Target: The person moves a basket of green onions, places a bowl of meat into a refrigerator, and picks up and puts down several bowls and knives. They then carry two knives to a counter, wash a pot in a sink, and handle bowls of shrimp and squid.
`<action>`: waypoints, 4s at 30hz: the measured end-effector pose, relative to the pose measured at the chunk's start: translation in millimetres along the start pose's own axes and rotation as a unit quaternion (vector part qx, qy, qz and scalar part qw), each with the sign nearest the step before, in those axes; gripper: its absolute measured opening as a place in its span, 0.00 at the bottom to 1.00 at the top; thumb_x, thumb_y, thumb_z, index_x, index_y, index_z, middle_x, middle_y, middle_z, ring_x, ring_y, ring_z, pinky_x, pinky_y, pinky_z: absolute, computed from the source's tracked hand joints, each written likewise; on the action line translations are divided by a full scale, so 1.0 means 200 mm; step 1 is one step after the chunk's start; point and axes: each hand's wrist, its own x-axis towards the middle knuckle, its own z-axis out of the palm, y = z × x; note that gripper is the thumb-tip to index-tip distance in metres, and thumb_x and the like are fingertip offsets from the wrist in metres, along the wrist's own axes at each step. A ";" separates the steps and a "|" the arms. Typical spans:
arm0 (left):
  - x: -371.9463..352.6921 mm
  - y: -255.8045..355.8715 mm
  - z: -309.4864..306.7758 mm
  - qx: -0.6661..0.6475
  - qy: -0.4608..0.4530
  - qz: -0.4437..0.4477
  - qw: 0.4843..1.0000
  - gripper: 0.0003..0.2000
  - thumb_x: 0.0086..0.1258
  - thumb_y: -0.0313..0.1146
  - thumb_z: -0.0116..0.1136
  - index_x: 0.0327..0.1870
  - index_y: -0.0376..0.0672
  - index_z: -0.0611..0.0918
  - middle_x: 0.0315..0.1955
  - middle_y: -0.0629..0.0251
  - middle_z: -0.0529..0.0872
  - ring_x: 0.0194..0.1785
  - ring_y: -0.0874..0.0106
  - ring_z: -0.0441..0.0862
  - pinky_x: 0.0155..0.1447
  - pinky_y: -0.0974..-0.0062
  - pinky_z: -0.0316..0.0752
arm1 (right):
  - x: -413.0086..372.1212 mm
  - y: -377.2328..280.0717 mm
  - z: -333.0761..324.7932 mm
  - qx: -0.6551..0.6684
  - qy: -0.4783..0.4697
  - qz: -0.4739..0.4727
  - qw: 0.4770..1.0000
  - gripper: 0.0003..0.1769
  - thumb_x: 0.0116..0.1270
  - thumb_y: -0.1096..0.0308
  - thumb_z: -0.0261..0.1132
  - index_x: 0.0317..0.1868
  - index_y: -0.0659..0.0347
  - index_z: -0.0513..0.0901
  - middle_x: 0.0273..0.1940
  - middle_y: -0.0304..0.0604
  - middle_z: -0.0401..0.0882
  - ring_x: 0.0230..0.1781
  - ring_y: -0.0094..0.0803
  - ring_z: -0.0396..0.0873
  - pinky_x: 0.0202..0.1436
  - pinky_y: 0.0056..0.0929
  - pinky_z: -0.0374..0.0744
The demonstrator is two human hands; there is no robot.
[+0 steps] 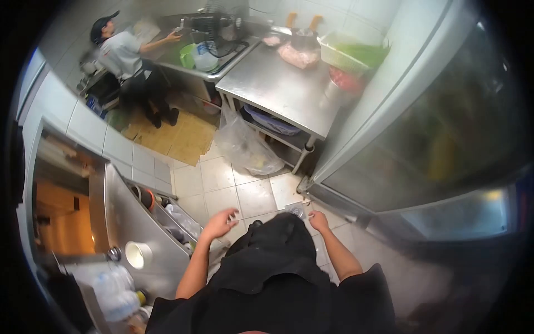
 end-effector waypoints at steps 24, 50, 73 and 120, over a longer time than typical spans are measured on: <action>0.80 -1.80 -0.36 -0.416 0.111 -0.261 0.864 0.09 0.69 0.35 0.50 0.30 0.42 0.77 0.22 0.70 0.78 0.26 0.78 0.73 0.28 0.77 0.66 | 2.03 -1.72 -1.15 0.029 -0.087 -0.100 0.991 0.33 0.61 0.61 0.61 0.66 0.60 0.62 0.56 0.56 0.72 0.54 0.47 0.73 0.58 0.40 0.71; 1.48 -2.15 -1.63 -0.207 -0.003 -0.331 0.921 0.07 0.65 0.29 0.47 0.42 0.44 0.75 0.27 0.63 0.81 0.23 0.72 0.78 0.21 0.79 0.66 | 3.03 -1.36 -1.32 -0.052 0.414 0.019 0.908 0.16 0.60 0.67 0.59 0.47 0.64 0.78 0.21 0.40 0.78 0.17 0.25 0.74 0.24 0.28 0.73; 2.45 -0.21 -1.55 -0.310 0.084 0.026 0.947 0.10 0.65 0.25 0.55 0.46 0.35 0.76 0.37 0.65 0.79 0.42 0.76 0.77 0.49 0.78 0.72 | 2.84 -1.83 -1.82 0.451 0.294 0.084 0.838 0.07 0.52 0.83 0.53 0.32 0.67 0.73 0.33 0.47 0.76 0.31 0.35 0.80 0.30 0.35 0.85; 2.84 0.90 -0.58 0.180 0.052 0.591 0.785 0.29 0.52 0.20 0.58 0.60 0.35 0.69 0.57 0.49 0.71 0.62 0.50 0.65 0.66 0.58 0.59 | 0.48 -1.28 0.24 0.680 0.354 0.200 0.610 0.06 0.56 0.66 0.63 0.32 0.57 0.81 0.26 0.36 0.79 0.22 0.22 0.76 0.22 0.22 0.74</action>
